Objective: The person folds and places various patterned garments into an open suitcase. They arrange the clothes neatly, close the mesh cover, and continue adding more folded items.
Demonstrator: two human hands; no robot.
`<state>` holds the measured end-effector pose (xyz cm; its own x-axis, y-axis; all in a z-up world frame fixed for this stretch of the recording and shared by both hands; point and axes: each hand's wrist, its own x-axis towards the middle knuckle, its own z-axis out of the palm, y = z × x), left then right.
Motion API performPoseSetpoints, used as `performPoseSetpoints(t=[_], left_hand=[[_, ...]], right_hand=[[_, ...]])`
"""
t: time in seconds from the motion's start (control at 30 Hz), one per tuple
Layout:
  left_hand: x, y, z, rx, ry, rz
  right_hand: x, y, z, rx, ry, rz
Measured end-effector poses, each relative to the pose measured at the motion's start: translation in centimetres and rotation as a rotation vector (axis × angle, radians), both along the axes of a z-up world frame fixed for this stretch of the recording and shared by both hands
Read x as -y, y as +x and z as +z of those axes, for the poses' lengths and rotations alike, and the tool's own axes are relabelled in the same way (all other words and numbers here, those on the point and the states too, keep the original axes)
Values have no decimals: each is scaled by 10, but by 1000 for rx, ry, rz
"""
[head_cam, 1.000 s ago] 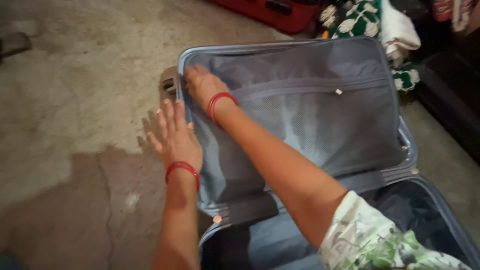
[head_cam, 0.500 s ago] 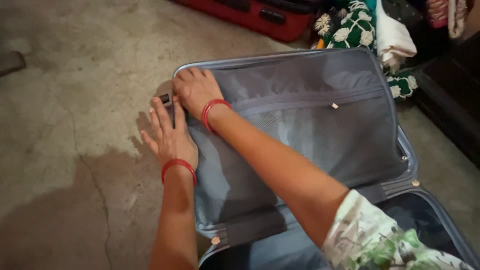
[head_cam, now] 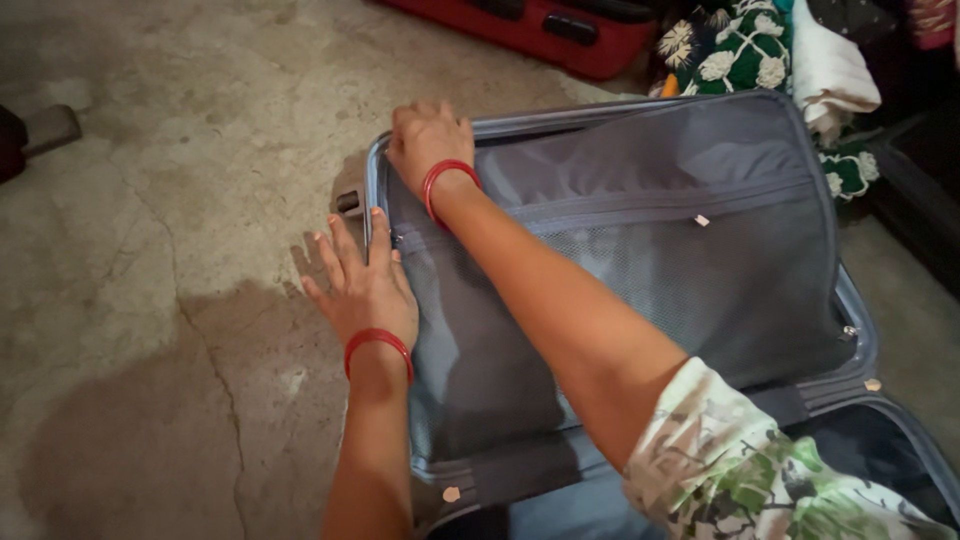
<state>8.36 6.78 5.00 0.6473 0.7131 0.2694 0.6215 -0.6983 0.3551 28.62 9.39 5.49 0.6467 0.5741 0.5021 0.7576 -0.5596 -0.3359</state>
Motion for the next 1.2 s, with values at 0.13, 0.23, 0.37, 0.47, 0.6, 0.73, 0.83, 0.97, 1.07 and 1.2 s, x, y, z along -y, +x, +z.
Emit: performPoseSetpoints(t=[0.13,0.23,0.37,0.47,0.6,0.73,0.83,0.97,1.07,1.2], left_hand=[[-1,-2,-1,-12,3,12],[0,0,-1,-26,15,16],[-1,-2,0,-37,21,29],[-2,-1,-1,-34,17,21],[-2,-1,-3,-53,52,30],[-5,-1,-6,-39,79,14],[-8,-1,-9,-41,76,12],[-10,-2,-13,-41,110,6],[-12,-3,-16,-68,142,10],[-17,-5,-20,-90,138,5]], right_hand=[[-4,3,1,-53,6,-22],[-4,15,0,45,-84,-26],[12,48,-3,6,-186,-139],[41,80,-1,-38,-229,-210],[101,116,8,-52,-344,-256],[156,152,15,-83,-348,-329],[194,176,6,-218,-299,-382],[243,214,-15,-168,-285,-478],[264,232,-36,-136,-171,-521],[276,233,-58,-41,-21,-452]])
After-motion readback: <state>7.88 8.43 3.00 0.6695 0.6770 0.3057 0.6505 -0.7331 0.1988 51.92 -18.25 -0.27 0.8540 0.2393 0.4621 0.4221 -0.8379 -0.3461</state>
